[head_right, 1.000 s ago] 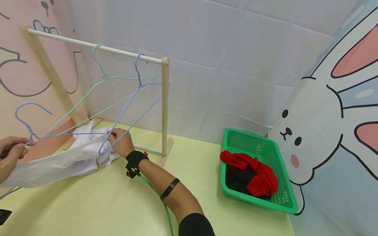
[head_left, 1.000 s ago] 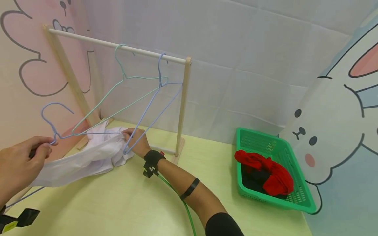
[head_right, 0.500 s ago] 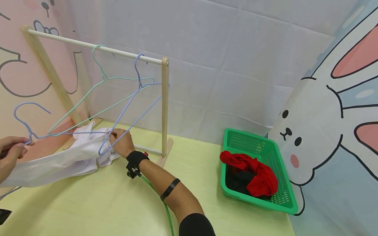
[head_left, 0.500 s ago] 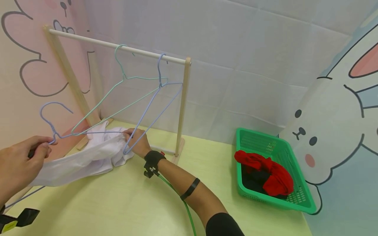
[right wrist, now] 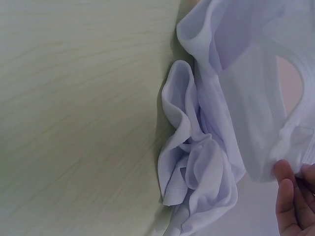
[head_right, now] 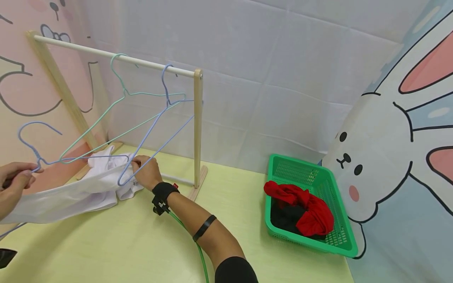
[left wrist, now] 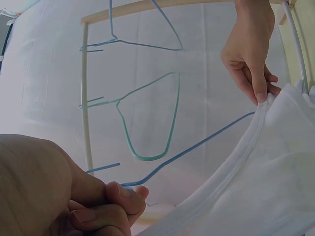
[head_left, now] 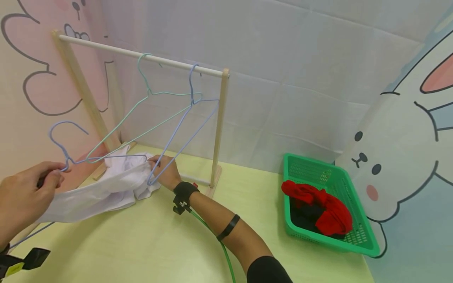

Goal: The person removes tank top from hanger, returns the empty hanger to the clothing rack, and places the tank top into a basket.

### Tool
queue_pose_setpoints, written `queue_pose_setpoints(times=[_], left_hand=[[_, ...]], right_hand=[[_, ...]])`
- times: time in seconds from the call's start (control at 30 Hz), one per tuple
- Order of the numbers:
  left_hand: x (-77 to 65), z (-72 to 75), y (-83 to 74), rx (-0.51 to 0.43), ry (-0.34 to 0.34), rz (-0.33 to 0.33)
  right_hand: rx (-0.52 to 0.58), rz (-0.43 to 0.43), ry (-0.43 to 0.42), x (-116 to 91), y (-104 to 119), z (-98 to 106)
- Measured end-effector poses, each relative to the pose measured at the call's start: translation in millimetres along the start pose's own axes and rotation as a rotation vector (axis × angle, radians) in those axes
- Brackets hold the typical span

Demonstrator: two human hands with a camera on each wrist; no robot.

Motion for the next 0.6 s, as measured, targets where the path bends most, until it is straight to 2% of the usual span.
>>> queue_pose_setpoints(times=[0.2,0.6], left_hand=[[1.0,-1.2,-2.3,0.022,0.023,0.013],[4.1,-4.3,-2.2,-0.001,0.011,-0.032]], right_hand=[[-0.006,0.014,0.009,-1.9,0.4,0.5],[0.013,0.031,0.04,-6.3,-3.3,1.8]])
Point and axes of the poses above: each hand's wrist, its own x-axis towards the middle knuckle, its own z-axis out of the back of the hand, y = z × x, the point moved 2 cm from there along x, towards the middle knuckle, and after that the axes turned 1 degree about x, right-handed, at the moved point
